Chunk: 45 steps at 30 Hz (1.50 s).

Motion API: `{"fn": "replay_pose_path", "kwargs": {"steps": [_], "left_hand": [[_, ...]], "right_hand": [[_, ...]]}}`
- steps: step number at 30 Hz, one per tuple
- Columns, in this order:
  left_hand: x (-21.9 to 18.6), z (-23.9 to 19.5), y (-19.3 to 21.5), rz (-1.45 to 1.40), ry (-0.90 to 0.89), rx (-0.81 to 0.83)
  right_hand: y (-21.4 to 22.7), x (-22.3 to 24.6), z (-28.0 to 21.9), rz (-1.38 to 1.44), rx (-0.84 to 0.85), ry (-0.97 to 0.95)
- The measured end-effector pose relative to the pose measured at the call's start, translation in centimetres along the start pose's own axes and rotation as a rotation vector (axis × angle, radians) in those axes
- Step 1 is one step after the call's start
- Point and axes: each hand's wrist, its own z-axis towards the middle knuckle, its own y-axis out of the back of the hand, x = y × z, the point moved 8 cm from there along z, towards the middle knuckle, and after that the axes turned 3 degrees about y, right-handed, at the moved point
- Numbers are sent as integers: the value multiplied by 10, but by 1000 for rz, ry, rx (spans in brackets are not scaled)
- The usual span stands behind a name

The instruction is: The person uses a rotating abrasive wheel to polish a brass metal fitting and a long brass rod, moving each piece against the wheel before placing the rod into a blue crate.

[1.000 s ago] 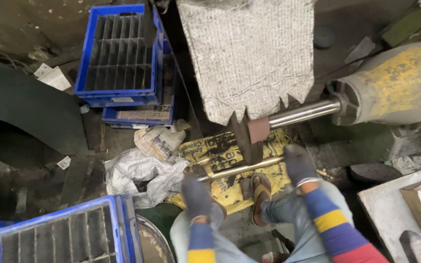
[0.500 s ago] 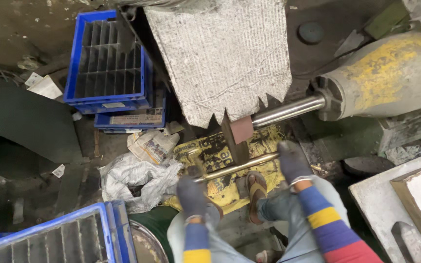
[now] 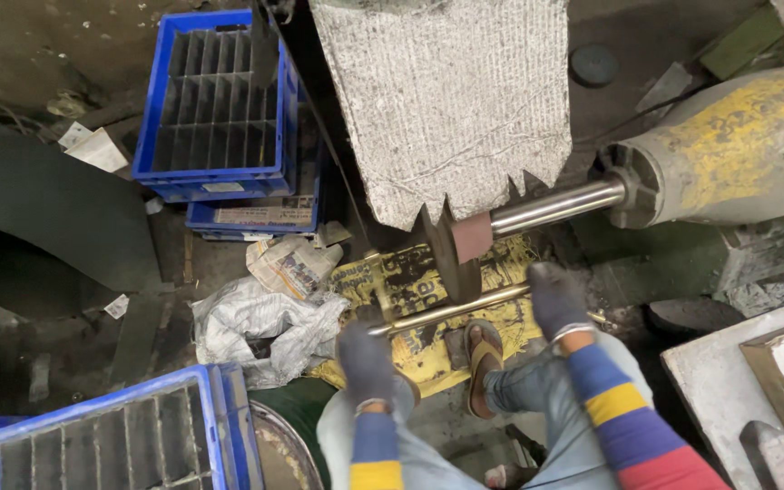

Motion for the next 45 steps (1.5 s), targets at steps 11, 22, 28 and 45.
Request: {"fn": "replay_pose_path", "kwargs": {"steps": [11,22,28,45], "left_hand": [[5,-14,85,187,-88,-228],[-81,-50,-52,286,-394,-237],[-76,-51,-32,-150,-270,-107],[1,-35,101,153,-186,-422]], "right_hand": [[-49,29,-29,132,42,3],[70,-14,28,123,-232,-26],[69,-7,21,90,-257,-37],[-65,9,-23,-19,-19,-66]]}}
